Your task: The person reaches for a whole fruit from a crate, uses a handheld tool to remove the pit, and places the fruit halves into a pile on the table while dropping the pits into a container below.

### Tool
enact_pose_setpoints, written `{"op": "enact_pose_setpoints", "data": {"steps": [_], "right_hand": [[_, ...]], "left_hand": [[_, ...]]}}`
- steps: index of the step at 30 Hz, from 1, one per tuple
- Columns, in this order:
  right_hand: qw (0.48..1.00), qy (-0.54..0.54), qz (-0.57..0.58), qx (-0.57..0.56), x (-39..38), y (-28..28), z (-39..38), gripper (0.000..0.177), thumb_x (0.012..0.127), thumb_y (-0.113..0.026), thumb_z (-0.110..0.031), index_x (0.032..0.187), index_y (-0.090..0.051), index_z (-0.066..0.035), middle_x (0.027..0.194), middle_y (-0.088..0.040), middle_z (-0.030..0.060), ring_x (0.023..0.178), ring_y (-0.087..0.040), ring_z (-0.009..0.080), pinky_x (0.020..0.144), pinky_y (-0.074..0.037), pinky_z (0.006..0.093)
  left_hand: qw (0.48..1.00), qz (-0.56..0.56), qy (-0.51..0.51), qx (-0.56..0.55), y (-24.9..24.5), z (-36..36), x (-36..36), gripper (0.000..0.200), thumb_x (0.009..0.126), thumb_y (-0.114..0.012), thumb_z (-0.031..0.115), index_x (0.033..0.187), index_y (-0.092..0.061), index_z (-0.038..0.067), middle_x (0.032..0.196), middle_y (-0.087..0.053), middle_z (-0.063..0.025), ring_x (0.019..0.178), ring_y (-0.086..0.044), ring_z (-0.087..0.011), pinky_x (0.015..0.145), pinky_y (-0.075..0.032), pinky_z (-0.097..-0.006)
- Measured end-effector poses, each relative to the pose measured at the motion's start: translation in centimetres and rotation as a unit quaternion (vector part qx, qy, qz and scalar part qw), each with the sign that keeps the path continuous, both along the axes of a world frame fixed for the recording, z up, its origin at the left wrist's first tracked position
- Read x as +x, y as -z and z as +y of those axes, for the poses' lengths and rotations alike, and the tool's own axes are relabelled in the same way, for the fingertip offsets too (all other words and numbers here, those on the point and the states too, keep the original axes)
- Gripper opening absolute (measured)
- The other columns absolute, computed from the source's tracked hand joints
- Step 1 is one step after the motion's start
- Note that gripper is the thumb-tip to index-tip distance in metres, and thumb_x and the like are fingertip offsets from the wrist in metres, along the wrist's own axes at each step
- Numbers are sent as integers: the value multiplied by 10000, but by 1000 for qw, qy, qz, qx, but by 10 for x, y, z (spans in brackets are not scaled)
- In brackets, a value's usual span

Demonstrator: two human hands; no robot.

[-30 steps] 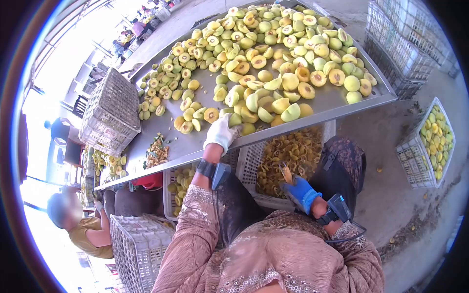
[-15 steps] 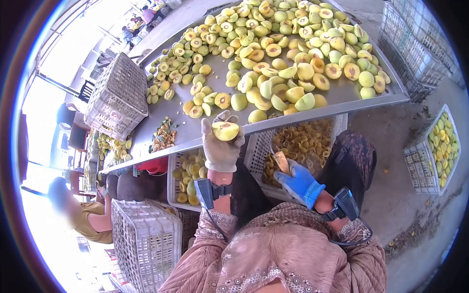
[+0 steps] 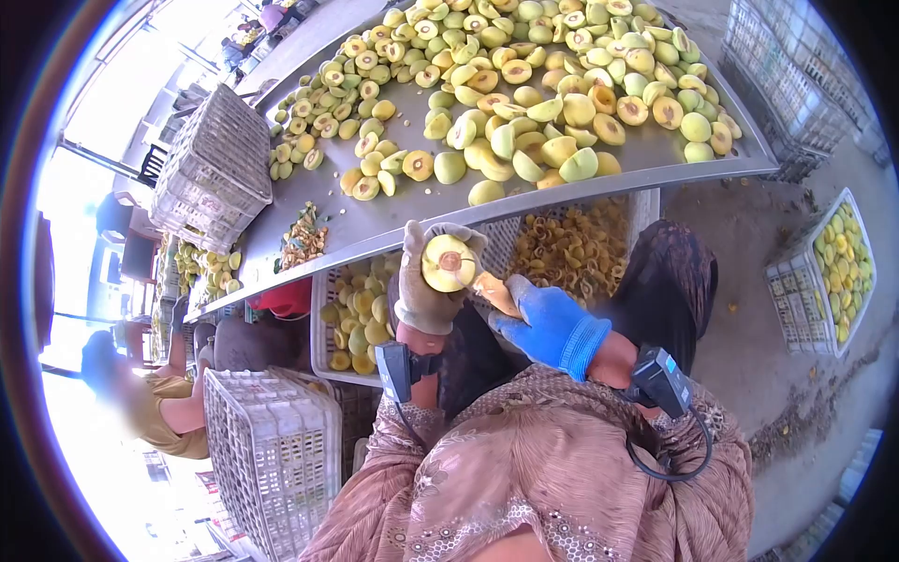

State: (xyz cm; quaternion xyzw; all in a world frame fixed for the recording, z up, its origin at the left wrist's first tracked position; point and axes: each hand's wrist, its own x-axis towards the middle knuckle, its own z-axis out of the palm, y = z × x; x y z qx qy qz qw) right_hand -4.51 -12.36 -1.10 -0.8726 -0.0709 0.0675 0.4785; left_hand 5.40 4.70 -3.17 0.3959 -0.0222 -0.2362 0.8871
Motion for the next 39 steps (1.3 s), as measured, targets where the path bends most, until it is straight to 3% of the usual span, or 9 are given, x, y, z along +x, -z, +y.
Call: {"op": "enact_pose_setpoints", "data": {"steps": [12,18,20,24,28,32,35,38,39], "right_hand": [[979,-96,-45,-176,2,7,-8,292,900,-571,-256,1022,-504,1,736,-641,240,681,-643,413,595,-512,493],[973,-109,-70,-193,-6,15,-20,236,882,-571,-200,1010,-495,-17,721,-636,205,655,-642,381,581,-502,467],[971,-114,-95,-189,-11,24,-21,201,866,-585,-173,993,-509,-37,721,-624,149,629,-628,339,574,-483,423],[980,-111,3,-163,-10,7,-17,287,885,-582,-211,1039,-475,6,774,-643,251,746,-645,426,642,-506,489],[996,-44,28,-71,-10,25,-9,373,882,-610,-281,1073,-493,17,849,-641,283,809,-634,449,691,-500,492],[991,37,88,91,-7,53,6,413,871,-640,-323,1063,-526,26,890,-640,295,856,-620,472,702,-496,478],[988,50,55,136,-10,54,16,392,870,-658,-312,1036,-542,23,822,-652,241,780,-653,401,663,-499,434],[949,13,242,202,-9,48,15,335,939,-578,-302,1156,-571,-47,908,-628,45,773,-586,120,645,-461,279],[941,-17,259,218,-10,43,12,338,942,-569,-315,1154,-571,-52,890,-617,34,743,-573,111,626,-455,266]], "left_hand": [[995,24,82,51,-1,0,-22,572,988,-404,475,927,-647,-39,779,-655,-143,724,-632,-205,717,-512,-307],[951,-88,-63,290,-19,-9,-41,564,983,-415,461,877,-660,-36,755,-656,-124,648,-626,-166,630,-525,-286],[930,-179,-1,320,-17,-3,-38,583,985,-396,479,877,-668,-25,752,-655,-105,664,-612,-142,631,-511,-269],[924,-161,153,312,-18,9,-20,614,981,-369,524,923,-674,-6,756,-646,-62,696,-590,-115,626,-482,-237],[982,-2,73,176,-9,1,-33,696,925,-427,629,1172,-579,-3,924,-628,-44,714,-570,-121,654,-459,-222],[952,-220,-48,208,13,-12,-47,755,832,-647,581,1304,-467,20,1081,-593,-77,953,-574,-143,825,-484,-280],[902,-308,-170,249,27,-20,-43,608,872,-643,481,1230,-512,7,1113,-598,-103,989,-569,-161,875,-470,-305],[911,-274,-176,255,25,-23,-40,480,898,-619,407,1136,-550,-4,1031,-629,-128,904,-594,-167,810,-485,-285],[962,-184,-93,179,23,-22,-37,474,896,-611,420,1102,-561,-4,978,-634,-142,853,-605,-184,768,-498,-289]]}}
